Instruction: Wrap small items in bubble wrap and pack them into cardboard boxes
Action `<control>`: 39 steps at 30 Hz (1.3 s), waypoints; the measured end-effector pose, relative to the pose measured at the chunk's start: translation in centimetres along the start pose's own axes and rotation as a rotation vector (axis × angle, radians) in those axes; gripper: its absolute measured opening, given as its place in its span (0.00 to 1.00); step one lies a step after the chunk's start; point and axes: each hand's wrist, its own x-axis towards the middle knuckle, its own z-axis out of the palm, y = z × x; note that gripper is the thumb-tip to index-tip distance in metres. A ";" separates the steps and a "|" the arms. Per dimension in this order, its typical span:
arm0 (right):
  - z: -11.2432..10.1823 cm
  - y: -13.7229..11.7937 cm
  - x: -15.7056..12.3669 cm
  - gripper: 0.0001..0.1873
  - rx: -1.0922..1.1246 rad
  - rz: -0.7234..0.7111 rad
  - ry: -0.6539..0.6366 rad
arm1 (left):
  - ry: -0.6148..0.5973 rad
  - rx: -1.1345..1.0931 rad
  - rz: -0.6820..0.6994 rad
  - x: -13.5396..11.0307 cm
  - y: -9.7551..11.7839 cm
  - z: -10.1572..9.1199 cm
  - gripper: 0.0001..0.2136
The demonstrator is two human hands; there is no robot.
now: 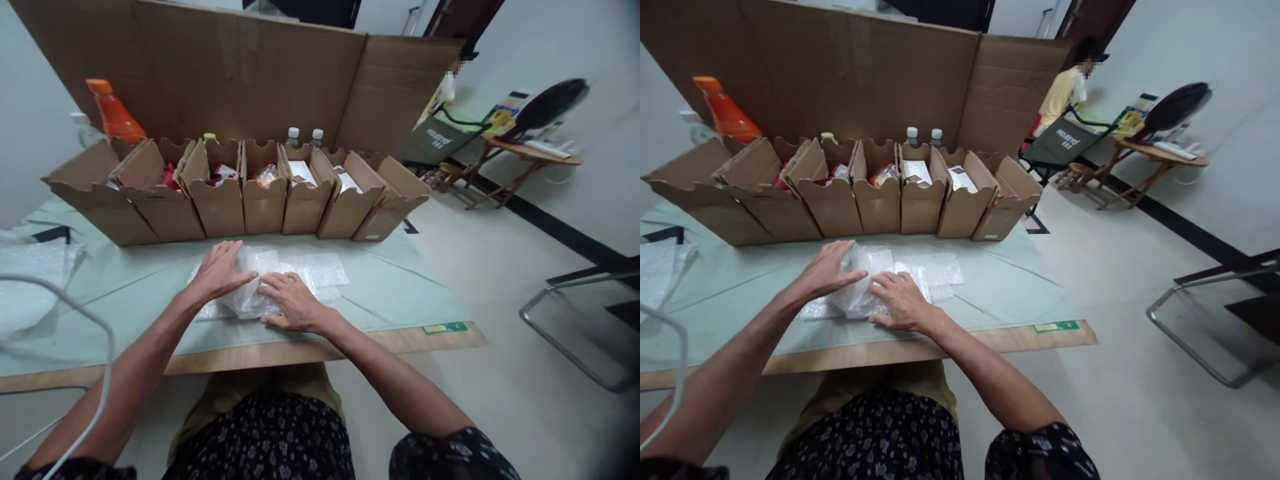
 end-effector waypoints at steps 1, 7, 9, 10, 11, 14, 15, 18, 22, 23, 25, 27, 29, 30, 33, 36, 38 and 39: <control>0.0 0.1 -0.3 0.31 0.015 -0.006 0.015 | -0.086 0.037 0.001 1.1 0.2 0.1 0.40; -1.6 4.4 -4.0 0.27 0.110 0.276 0.304 | -0.286 0.079 0.038 3.8 0.1 0.4 0.38; -2.8 7.1 -4.7 0.31 0.092 0.430 0.253 | -0.320 0.080 0.036 4.2 0.0 0.2 0.37; -3.3 8.4 -4.6 0.36 0.085 0.481 0.185 | -0.340 0.080 0.033 4.5 0.0 0.1 0.37; -3.8 9.5 -4.4 0.41 0.085 0.509 0.103 | -0.365 0.078 0.028 4.8 0.0 0.0 0.37; -4.7 11.6 -2.8 0.51 0.089 0.492 -0.138 | -0.457 0.067 0.020 6.2 -0.1 -0.3 0.36; -4.8 11.8 -2.2 0.51 0.075 0.475 -0.194 | -0.484 0.063 0.019 6.7 -0.1 -0.3 0.36; -4.7 11.4 -1.1 0.47 -0.013 0.438 -0.246 | -0.537 0.060 0.020 7.6 -0.1 -0.5 0.36; -4.1 9.7 -1.4 0.32 -0.084 0.409 -0.194 | -0.550 0.082 0.043 7.7 0.4 -0.7 0.31; -3.9 9.3 -1.6 0.29 -0.094 0.410 -0.180 | -0.542 0.091 0.058 7.6 0.6 -0.8 0.28; -3.7 8.2 -2.0 0.25 -0.122 0.415 -0.146 | -0.505 0.114 0.093 7.0 1.0 -0.9 0.25; -3.6 7.2 -2.3 0.21 -0.154 0.415 -0.115 | -0.442 0.142 0.129 6.2 1.3 -0.8 0.22; -3.6 6.2 -2.5 0.15 -0.174 0.413 -0.110 | -0.375 0.161 0.163 5.2 1.5 -0.7 0.21; -3.7 5.8 -2.6 0.11 -0.180 0.412 -0.114 | -0.351 0.164 0.178 4.7 1.6 -0.6 0.20; -3.8 4.9 -2.8 0.06 -0.201 0.408 -0.123 | -0.308 0.152 0.203 3.3 1.9 -0.7 0.16; -4.1 4.2 -3.3 0.05 -0.234 0.406 -0.092 | -0.282 0.133 0.186 2.1 2.3 -1.1 0.12; -4.3 3.8 -3.7 0.06 -0.254 0.400 -0.051 | -0.265 0.119 0.157 1.5 2.3 -1.4 0.12; -4.3 3.7 -3.9 0.06 -0.261 0.394 -0.027 | -0.257 0.114 0.139 1.3 2.2 -1.5 0.14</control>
